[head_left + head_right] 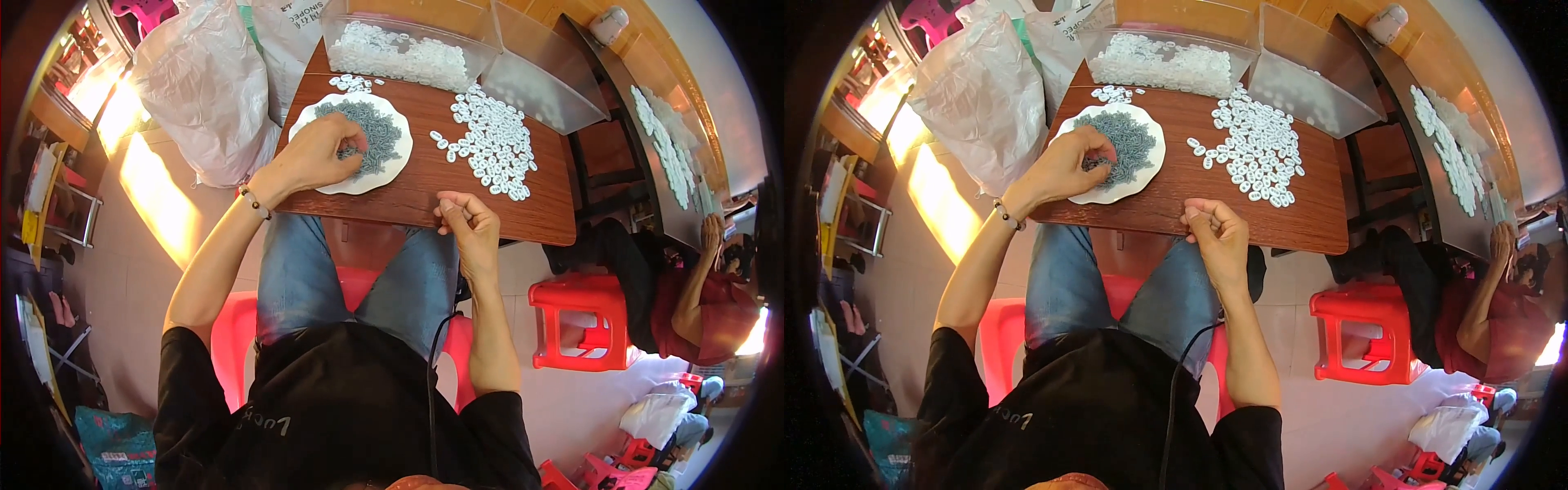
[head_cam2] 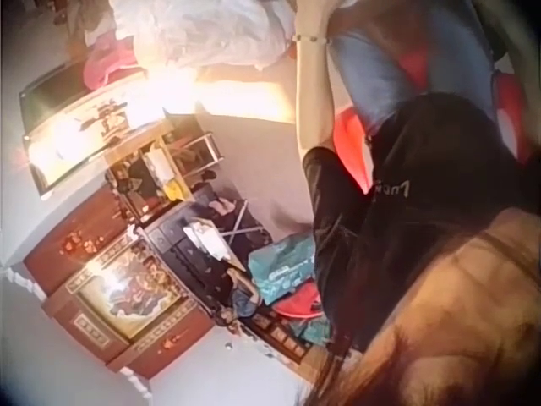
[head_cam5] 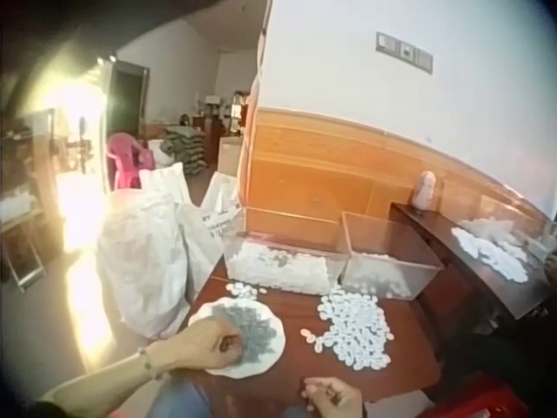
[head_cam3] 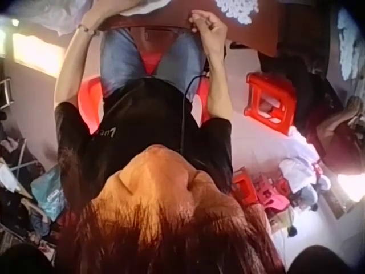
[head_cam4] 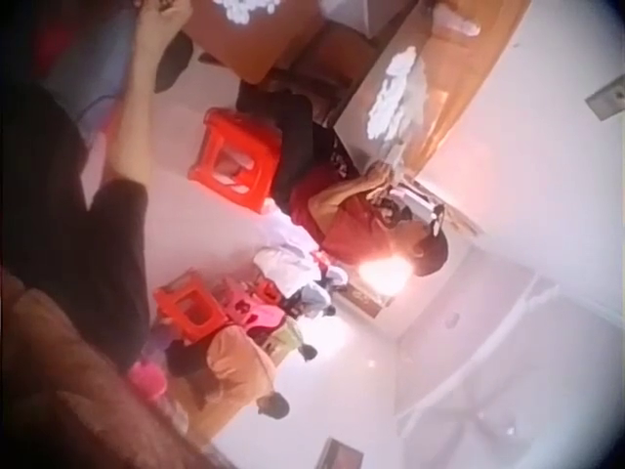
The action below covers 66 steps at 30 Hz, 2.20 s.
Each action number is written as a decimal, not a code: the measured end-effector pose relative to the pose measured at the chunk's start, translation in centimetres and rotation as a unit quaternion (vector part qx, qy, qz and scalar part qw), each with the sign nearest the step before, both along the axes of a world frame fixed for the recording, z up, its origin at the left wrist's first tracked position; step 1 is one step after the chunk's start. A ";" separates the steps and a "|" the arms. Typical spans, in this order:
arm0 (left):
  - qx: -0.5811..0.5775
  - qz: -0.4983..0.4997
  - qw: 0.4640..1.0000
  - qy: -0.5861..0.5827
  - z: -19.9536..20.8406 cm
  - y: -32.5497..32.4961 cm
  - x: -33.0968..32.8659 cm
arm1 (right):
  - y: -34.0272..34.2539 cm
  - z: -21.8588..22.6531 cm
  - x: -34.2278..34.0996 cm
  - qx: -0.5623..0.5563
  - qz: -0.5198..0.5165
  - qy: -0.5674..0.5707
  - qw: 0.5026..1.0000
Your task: Manual assembly of small white plastic components by inserting grey pieces into them at a workbench.
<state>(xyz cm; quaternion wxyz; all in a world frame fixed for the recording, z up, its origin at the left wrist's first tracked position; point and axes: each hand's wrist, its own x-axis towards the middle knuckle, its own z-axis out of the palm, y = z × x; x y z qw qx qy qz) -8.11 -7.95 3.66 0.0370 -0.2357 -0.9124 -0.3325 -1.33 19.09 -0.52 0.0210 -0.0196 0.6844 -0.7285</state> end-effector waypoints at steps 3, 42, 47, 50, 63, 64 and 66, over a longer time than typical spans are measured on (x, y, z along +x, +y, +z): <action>-0.050 -0.069 0.994 0.074 -0.1 -0.1 -0.5 | 0.0 0.0 0.1 0.002 0.008 -0.005 1.000; -0.033 -0.031 0.997 0.058 -1.2 2.0 -2.8 | -0.3 0.5 -0.2 0.018 -0.006 -0.051 0.999; 0.054 0.009 0.998 0.017 -0.8 1.0 -2.9 | -0.7 0.2 -0.2 0.019 -0.025 -0.050 0.998; 0.073 0.021 0.997 0.014 -1.1 0.3 -3.2 | -0.7 0.1 -0.3 0.028 -0.031 -0.045 0.998; 0.290 -0.052 0.911 -0.290 0.3 3.9 2.4 | -2.5 3.2 0.1 0.114 0.010 0.044 0.992; 0.291 -0.057 0.910 -0.290 0.1 4.3 3.0 | -2.7 3.4 0.4 0.114 0.006 0.018 0.993; 0.321 -0.060 0.880 -0.345 -0.6 5.2 3.9 | -2.4 3.2 0.5 0.161 0.015 0.072 0.984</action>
